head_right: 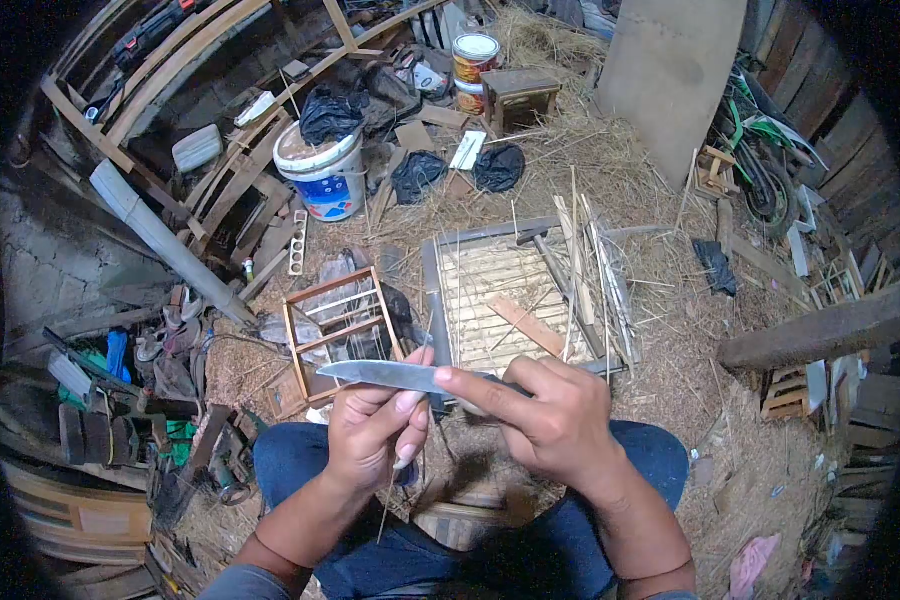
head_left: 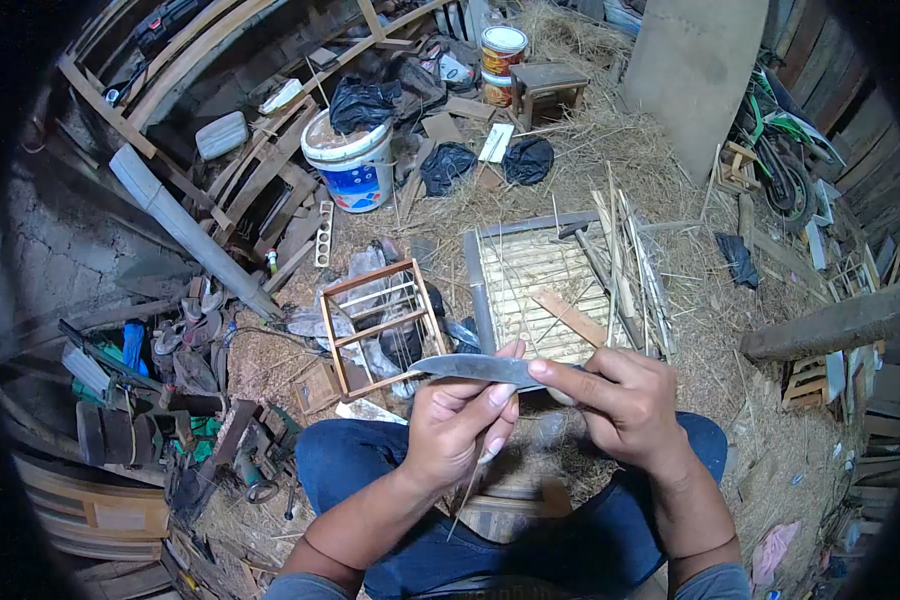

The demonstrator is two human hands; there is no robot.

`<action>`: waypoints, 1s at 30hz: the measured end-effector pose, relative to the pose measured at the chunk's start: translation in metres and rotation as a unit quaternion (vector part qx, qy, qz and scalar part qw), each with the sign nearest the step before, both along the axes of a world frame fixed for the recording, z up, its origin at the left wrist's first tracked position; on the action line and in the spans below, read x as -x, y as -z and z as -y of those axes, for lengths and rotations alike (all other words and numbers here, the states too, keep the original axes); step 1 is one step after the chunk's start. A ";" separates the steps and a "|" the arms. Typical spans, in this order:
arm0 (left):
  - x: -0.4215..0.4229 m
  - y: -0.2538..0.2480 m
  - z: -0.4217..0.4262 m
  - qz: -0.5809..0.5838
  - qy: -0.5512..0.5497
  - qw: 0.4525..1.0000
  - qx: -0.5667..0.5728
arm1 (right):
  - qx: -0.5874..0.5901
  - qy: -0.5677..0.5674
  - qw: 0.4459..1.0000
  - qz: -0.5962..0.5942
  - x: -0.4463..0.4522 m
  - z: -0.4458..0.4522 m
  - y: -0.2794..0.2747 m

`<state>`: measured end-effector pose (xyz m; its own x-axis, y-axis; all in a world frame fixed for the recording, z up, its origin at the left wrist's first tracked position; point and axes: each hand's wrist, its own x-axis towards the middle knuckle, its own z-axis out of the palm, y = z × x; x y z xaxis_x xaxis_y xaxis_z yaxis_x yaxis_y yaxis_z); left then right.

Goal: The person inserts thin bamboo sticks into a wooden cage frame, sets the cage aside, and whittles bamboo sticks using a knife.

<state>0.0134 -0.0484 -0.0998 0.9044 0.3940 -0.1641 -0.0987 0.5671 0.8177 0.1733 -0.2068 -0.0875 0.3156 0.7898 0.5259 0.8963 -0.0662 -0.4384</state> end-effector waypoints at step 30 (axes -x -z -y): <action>0.003 0.006 0.001 0.031 -0.019 0.996 0.081 | -0.002 -0.012 1.000 -0.013 0.003 -0.003 -0.001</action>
<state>0.0109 -0.0494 -0.1056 0.8998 0.4004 -0.1732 -0.1690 0.6859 0.7078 0.1702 -0.2038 -0.0867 0.3107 0.7949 0.5211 0.8859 -0.0435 -0.4619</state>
